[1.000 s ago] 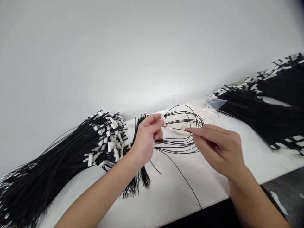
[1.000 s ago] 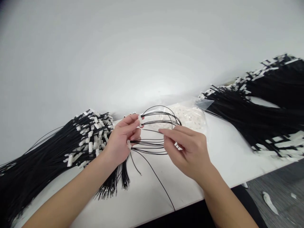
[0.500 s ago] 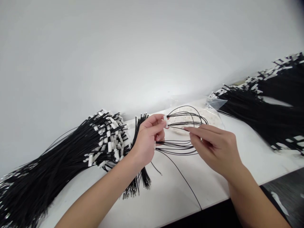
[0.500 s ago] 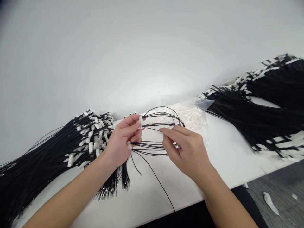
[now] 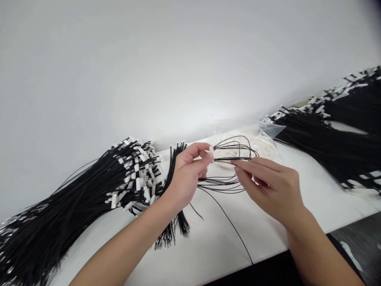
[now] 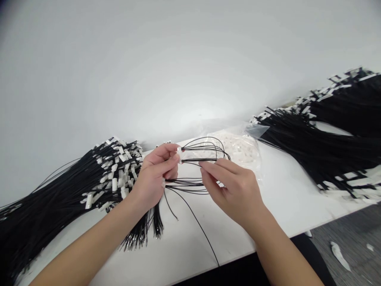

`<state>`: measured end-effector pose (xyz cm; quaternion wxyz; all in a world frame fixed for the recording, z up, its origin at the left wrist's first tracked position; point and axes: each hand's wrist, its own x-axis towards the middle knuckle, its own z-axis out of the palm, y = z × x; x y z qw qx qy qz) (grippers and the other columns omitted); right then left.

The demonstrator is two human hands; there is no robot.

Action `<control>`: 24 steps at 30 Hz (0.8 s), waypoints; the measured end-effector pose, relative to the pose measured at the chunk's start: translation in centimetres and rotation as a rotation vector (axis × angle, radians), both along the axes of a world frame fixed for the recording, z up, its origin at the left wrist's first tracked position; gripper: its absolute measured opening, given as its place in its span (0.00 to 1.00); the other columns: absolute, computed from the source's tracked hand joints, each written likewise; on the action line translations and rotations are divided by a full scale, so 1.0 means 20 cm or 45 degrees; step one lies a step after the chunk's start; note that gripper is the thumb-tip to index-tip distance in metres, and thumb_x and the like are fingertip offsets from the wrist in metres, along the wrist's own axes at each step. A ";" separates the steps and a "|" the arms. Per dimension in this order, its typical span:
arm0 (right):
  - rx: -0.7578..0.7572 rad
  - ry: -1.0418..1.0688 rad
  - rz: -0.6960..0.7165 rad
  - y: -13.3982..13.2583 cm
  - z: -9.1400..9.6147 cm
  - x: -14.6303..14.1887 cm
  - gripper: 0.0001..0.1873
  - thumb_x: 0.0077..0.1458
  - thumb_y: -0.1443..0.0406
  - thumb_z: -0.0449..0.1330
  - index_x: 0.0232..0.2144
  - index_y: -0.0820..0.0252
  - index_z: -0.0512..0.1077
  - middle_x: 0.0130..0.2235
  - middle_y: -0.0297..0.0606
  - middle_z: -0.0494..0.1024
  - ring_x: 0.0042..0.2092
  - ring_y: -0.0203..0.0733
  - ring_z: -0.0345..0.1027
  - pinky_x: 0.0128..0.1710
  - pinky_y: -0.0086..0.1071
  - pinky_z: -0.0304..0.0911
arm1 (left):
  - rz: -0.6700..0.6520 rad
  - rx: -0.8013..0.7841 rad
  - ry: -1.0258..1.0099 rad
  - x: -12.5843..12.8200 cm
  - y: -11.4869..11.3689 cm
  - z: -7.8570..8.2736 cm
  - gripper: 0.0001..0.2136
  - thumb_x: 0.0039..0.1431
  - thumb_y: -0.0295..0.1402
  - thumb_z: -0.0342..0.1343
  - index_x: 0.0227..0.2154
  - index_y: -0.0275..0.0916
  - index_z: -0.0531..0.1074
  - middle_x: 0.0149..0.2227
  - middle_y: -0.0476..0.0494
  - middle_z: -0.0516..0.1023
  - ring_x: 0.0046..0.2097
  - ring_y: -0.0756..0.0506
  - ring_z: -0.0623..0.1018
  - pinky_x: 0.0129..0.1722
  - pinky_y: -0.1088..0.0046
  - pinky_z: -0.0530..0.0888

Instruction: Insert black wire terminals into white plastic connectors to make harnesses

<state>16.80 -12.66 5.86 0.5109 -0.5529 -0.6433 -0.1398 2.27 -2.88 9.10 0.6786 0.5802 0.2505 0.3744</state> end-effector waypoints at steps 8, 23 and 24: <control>-0.023 0.006 0.005 -0.01 0.01 -0.01 0.07 0.47 0.72 0.60 0.31 0.59 0.72 0.22 0.29 0.65 0.22 0.27 0.51 0.20 0.24 0.51 | -0.068 0.029 0.024 0.01 -0.02 -0.03 0.05 0.51 0.31 0.55 0.33 0.41 0.69 0.27 0.53 0.59 0.19 0.59 0.55 0.19 0.78 0.51; -0.039 0.023 0.058 0.00 0.01 -0.02 0.06 0.48 0.73 0.58 0.30 0.59 0.71 0.23 0.30 0.66 0.23 0.27 0.54 0.20 0.24 0.53 | -0.137 -0.087 0.028 0.02 -0.04 -0.03 0.05 0.52 0.31 0.54 0.32 0.40 0.67 0.26 0.54 0.60 0.19 0.60 0.56 0.19 0.78 0.51; -0.001 0.012 0.026 0.00 0.01 -0.02 0.07 0.47 0.73 0.59 0.31 0.58 0.71 0.24 0.31 0.67 0.23 0.28 0.56 0.21 0.24 0.55 | -0.126 -0.088 0.026 0.02 -0.03 -0.03 0.05 0.51 0.30 0.55 0.32 0.39 0.67 0.26 0.54 0.60 0.19 0.60 0.56 0.19 0.79 0.51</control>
